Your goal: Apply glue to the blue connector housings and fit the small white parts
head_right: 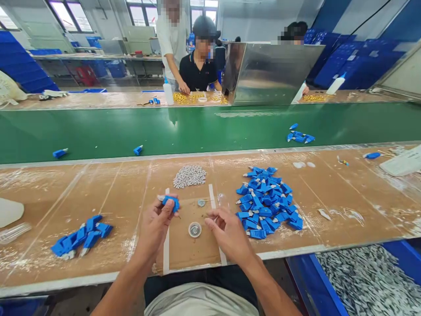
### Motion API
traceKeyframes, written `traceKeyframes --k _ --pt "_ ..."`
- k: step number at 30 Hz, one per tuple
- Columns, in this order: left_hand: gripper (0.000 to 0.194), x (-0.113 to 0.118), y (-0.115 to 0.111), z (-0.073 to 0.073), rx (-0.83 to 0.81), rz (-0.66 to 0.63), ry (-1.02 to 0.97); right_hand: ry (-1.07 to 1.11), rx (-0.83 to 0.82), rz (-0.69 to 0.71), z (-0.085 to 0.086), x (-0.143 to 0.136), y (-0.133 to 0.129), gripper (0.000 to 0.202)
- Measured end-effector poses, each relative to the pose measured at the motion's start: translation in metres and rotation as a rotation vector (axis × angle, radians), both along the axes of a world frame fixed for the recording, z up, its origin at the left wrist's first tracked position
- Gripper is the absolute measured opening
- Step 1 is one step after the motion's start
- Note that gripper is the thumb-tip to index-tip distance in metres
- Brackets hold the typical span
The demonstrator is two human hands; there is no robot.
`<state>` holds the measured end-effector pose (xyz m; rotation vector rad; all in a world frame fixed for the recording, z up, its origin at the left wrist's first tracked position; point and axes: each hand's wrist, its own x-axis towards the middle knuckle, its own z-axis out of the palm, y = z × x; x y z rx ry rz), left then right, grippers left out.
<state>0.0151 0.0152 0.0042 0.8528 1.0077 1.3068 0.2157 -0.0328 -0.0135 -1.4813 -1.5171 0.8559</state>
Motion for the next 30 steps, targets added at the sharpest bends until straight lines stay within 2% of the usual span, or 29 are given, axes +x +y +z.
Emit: traceKeyframes --k 2,5,10,17,20,24,30 --pt "0.041 -0.008 -0.004 -0.007 -0.084 -0.022 -0.029 0.011 -0.04 0.034 -0.011 -0.008 -0.001 0.022" --pt "0.047 -0.011 -0.011 -0.012 -0.158 -0.042 -0.08 0.002 -0.045 0.043 -0.017 -0.02 -0.002 0.022" --pt "0.044 -0.015 -0.017 -0.014 -0.178 -0.064 -0.137 -0.053 -0.039 0.054 -0.015 -0.025 -0.002 0.02" --pt "0.041 -0.024 -0.02 -0.017 -0.233 -0.172 -0.314 -0.264 0.07 0.109 -0.009 -0.028 -0.008 0.014" --pt "0.043 -0.027 -0.021 -0.018 -0.251 -0.184 -0.348 -0.261 0.055 0.081 -0.009 -0.027 -0.008 0.011" --pt "0.043 -0.031 -0.021 -0.024 -0.268 -0.205 -0.376 -0.273 0.003 0.068 -0.009 -0.024 -0.005 0.017" --pt "0.037 -0.03 -0.022 -0.033 -0.285 -0.205 -0.376 -0.269 0.046 0.095 -0.009 -0.027 0.0 0.015"
